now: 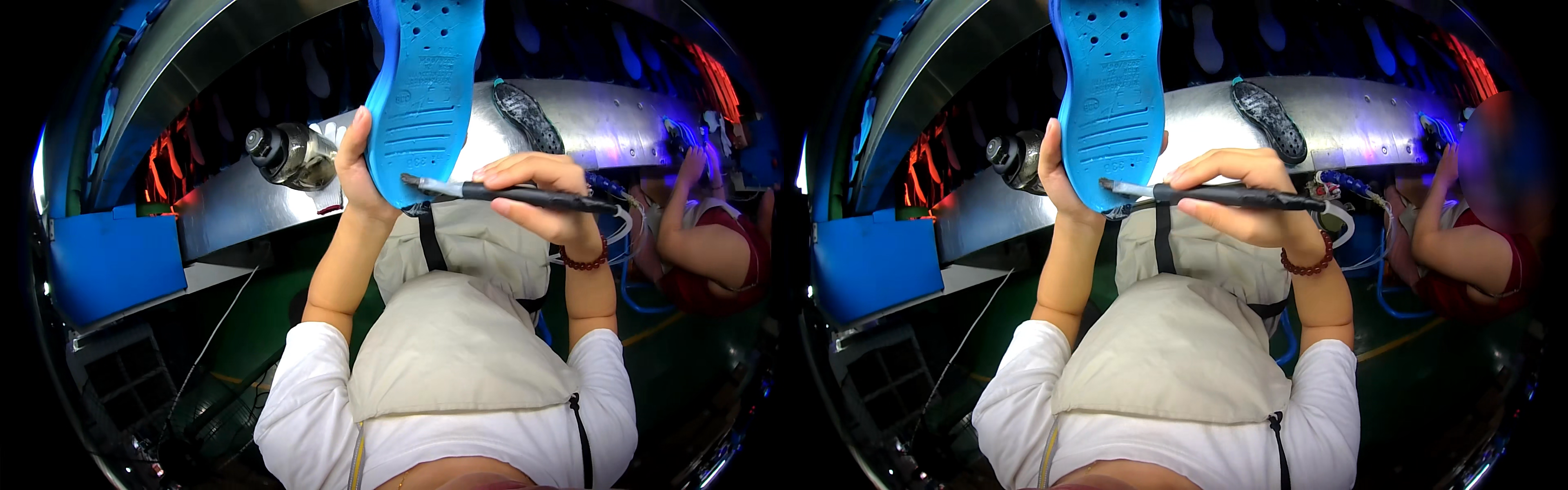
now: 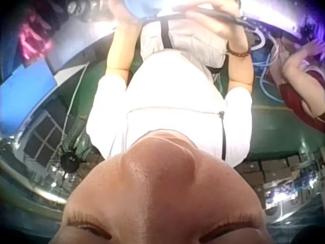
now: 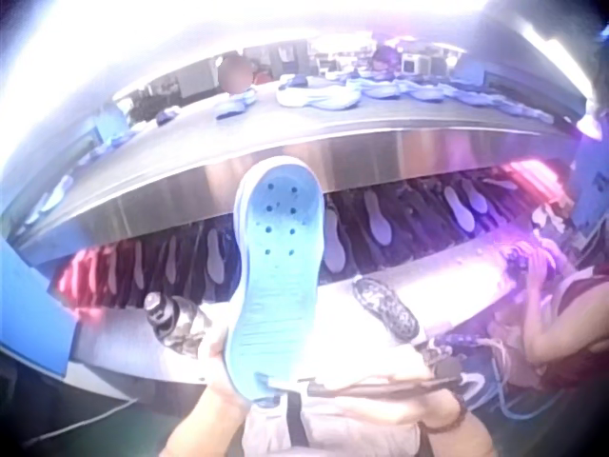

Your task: The person applies a liquid substance to blue shoe insoles using a brush and then places them onto a moving conveyor belt.

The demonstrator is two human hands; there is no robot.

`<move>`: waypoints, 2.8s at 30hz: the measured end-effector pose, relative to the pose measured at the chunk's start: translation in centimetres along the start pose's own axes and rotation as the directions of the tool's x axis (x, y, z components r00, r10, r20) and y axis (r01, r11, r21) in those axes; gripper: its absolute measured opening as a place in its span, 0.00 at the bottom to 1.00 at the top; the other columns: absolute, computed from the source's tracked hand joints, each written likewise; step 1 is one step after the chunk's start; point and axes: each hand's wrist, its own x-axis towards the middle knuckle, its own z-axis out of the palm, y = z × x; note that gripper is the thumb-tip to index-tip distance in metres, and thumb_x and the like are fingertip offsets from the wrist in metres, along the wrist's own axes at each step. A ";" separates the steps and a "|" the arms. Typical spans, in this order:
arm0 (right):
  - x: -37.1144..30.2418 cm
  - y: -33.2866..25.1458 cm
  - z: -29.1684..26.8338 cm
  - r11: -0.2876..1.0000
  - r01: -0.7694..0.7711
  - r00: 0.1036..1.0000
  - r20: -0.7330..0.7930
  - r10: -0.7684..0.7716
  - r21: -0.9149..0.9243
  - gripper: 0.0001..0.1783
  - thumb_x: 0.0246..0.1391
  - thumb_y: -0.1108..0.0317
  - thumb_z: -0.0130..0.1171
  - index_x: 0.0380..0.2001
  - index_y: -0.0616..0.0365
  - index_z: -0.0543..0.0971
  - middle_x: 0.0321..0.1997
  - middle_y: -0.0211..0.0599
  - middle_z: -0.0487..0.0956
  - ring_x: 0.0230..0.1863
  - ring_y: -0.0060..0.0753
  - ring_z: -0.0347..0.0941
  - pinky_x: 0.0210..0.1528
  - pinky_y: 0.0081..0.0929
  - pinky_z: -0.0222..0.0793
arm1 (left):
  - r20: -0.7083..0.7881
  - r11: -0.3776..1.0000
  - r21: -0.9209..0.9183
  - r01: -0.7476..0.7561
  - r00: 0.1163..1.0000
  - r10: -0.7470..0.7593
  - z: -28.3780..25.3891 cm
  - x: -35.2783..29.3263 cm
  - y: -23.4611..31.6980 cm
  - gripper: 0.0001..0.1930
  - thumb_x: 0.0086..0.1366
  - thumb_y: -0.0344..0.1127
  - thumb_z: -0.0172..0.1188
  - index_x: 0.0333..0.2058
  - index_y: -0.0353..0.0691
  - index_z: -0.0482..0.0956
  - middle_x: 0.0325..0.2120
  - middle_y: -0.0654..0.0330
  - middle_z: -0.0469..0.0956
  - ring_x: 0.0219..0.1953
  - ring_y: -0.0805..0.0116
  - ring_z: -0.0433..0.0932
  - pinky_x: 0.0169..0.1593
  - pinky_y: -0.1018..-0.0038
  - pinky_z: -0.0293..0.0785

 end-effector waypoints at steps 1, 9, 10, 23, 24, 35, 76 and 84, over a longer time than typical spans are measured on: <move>0.0 0.1 0.2 1.000 -0.007 1.000 0.006 0.007 -0.030 0.11 0.35 0.82 0.58 0.28 0.65 0.77 0.31 0.48 0.77 0.38 0.41 0.75 0.44 0.31 0.69 | -0.001 1.000 0.000 -0.002 1.000 0.002 -0.2 0.3 0.1 0.33 0.59 0.57 0.35 0.55 0.38 0.57 0.50 0.45 0.63 0.50 0.46 0.66 0.53 0.49 0.60; 0.1 -0.5 -1.4 0.938 0.157 0.978 0.183 -0.104 -0.309 0.10 0.37 0.75 0.61 0.29 0.60 0.78 0.34 0.40 0.79 0.36 0.37 0.76 0.37 0.26 0.71 | 0.084 0.869 -0.131 0.478 0.878 -0.470 0.2 0.6 1.4 0.24 0.59 0.45 0.47 0.48 0.31 0.65 0.42 0.47 0.71 0.42 0.57 0.73 0.46 0.65 0.71; -0.1 0.0 -1.3 0.957 0.115 0.966 0.254 -0.045 -0.266 0.10 0.38 0.75 0.61 0.30 0.60 0.78 0.34 0.41 0.78 0.37 0.37 0.76 0.37 0.26 0.71 | -0.016 0.860 0.024 0.509 0.861 -0.509 0.9 0.6 1.4 0.24 0.57 0.43 0.51 0.47 0.30 0.66 0.40 0.49 0.72 0.40 0.62 0.75 0.43 0.71 0.73; 0.1 -1.4 -4.2 0.901 0.128 0.801 0.579 0.153 -0.414 0.09 0.40 0.74 0.56 0.30 0.58 0.76 0.35 0.38 0.78 0.36 0.40 0.73 0.35 0.26 0.69 | -0.226 0.590 0.460 0.663 0.730 -0.645 -0.2 -1.3 2.1 0.31 0.56 0.53 0.51 0.49 0.31 0.65 0.39 0.48 0.71 0.39 0.65 0.73 0.39 0.75 0.72; 0.4 -1.4 -4.6 0.927 0.112 0.853 0.513 0.096 -0.359 0.09 0.40 0.73 0.56 0.31 0.58 0.76 0.34 0.38 0.78 0.35 0.40 0.74 0.35 0.27 0.69 | -0.196 0.620 0.419 0.663 0.733 -0.651 0.0 -1.2 2.3 0.32 0.56 0.53 0.52 0.49 0.31 0.64 0.40 0.49 0.71 0.40 0.66 0.72 0.39 0.76 0.71; -0.5 0.0 -2.9 0.867 -0.496 0.867 0.089 0.491 0.043 0.12 0.40 0.79 0.60 0.33 0.66 0.77 0.34 0.40 0.78 0.23 0.18 0.71 0.20 0.12 0.67 | -0.052 0.817 -0.079 0.571 0.816 -0.576 -0.9 -1.7 -0.9 0.28 0.60 0.50 0.43 0.54 0.38 0.57 0.46 0.49 0.67 0.44 0.55 0.71 0.42 0.57 0.72; -6.1 6.7 -1.4 0.862 -0.142 0.615 -0.639 0.462 0.486 0.08 0.50 0.74 0.51 0.34 0.65 0.72 0.19 0.28 0.71 0.10 0.12 0.53 0.12 0.11 0.47 | 0.727 0.257 -0.407 -0.876 -0.141 0.672 13.2 -1.7 9.9 0.09 0.55 0.40 0.57 0.36 0.54 0.74 0.46 0.54 0.65 0.55 0.57 0.55 0.57 0.64 0.50; -6.7 7.6 -1.3 0.857 -0.125 0.625 -0.631 0.459 0.499 0.08 0.51 0.74 0.50 0.34 0.65 0.72 0.18 0.30 0.71 0.10 0.12 0.53 0.12 0.11 0.47 | 0.798 0.255 -0.101 -0.962 0.075 0.598 11.8 -5.4 11.0 0.07 0.56 0.41 0.55 0.34 0.52 0.74 0.41 0.52 0.68 0.48 0.58 0.61 0.51 0.69 0.57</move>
